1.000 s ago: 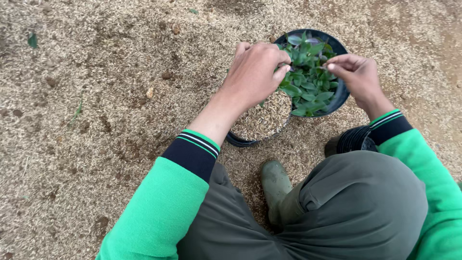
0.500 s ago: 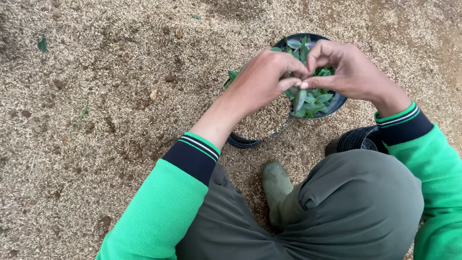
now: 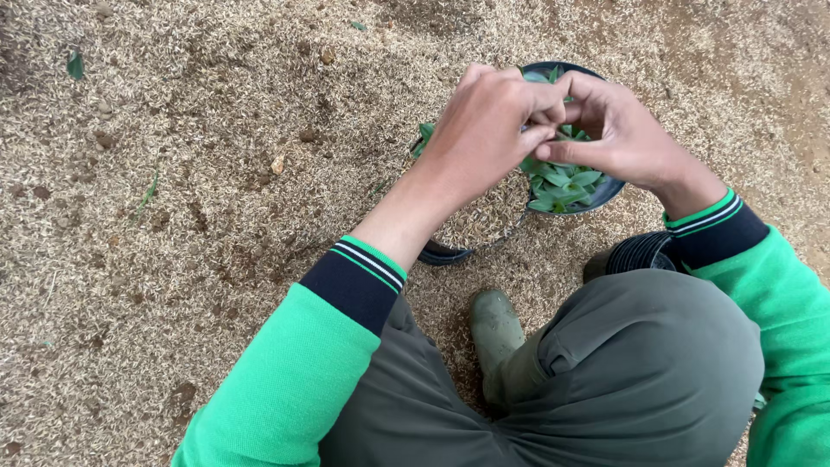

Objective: The person sits on a straw-covered floor and sorts green leaves by hand. They pick up leaves from a black bowl, separate them, and place them into a second black bowl.

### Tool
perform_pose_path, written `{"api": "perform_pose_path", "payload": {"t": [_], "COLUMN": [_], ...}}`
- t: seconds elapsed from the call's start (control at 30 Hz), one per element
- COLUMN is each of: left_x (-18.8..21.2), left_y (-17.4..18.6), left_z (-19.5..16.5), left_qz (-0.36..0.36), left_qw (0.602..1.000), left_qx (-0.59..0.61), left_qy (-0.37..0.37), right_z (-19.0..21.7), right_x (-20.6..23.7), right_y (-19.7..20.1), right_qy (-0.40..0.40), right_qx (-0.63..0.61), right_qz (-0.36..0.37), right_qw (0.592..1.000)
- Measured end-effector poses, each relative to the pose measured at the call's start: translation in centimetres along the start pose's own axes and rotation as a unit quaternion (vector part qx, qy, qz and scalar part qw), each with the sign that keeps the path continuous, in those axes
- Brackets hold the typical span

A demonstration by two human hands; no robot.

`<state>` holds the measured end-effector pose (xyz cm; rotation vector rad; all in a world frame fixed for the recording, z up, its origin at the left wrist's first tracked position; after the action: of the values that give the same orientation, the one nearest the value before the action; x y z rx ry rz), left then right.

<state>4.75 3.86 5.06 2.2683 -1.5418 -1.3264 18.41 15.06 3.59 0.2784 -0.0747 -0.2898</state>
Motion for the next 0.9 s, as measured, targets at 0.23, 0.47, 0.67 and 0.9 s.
{"api": "perform_pose_path", "payload": {"t": [0.23, 0.47, 0.67, 0.9], "left_x": [0.3, 0.5, 1.2, 1.5], "left_y": [1.2, 0.4, 0.6, 0.4], "left_z": [1.3, 2.8, 3.7, 4.5], "left_qz": [-0.028, 0.018, 0.033, 0.055], "left_qw": [0.998, 0.981, 0.991, 0.984], "left_qx": [0.002, 0.097, -0.018, -0.054], "left_qy": [0.048, 0.169, 0.130, 0.161], "right_z": [0.6, 1.5, 1.4, 0.5], "right_x": [0.2, 1.3, 1.2, -0.1], "right_y": [0.5, 0.9, 0.0, -2.6], "right_qy": [0.003, 0.028, -0.033, 0.070], "right_qx": [-0.008, 0.062, 0.329, 0.461], "right_qz": [-0.093, -0.157, -0.123, -0.079], "right_qw": [0.996, 0.985, 0.936, 0.881]}}
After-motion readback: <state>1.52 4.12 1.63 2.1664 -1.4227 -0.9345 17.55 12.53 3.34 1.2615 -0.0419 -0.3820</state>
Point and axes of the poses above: each hand's wrist, its own x-axis away from the middle knuckle, its own y-axis out of the back of the hand, z = x × y, the point moved 4 cm from there along -x, towards the middle knuckle, and after that the axes turned 2 degrees about -y, right-handed, at the moved point
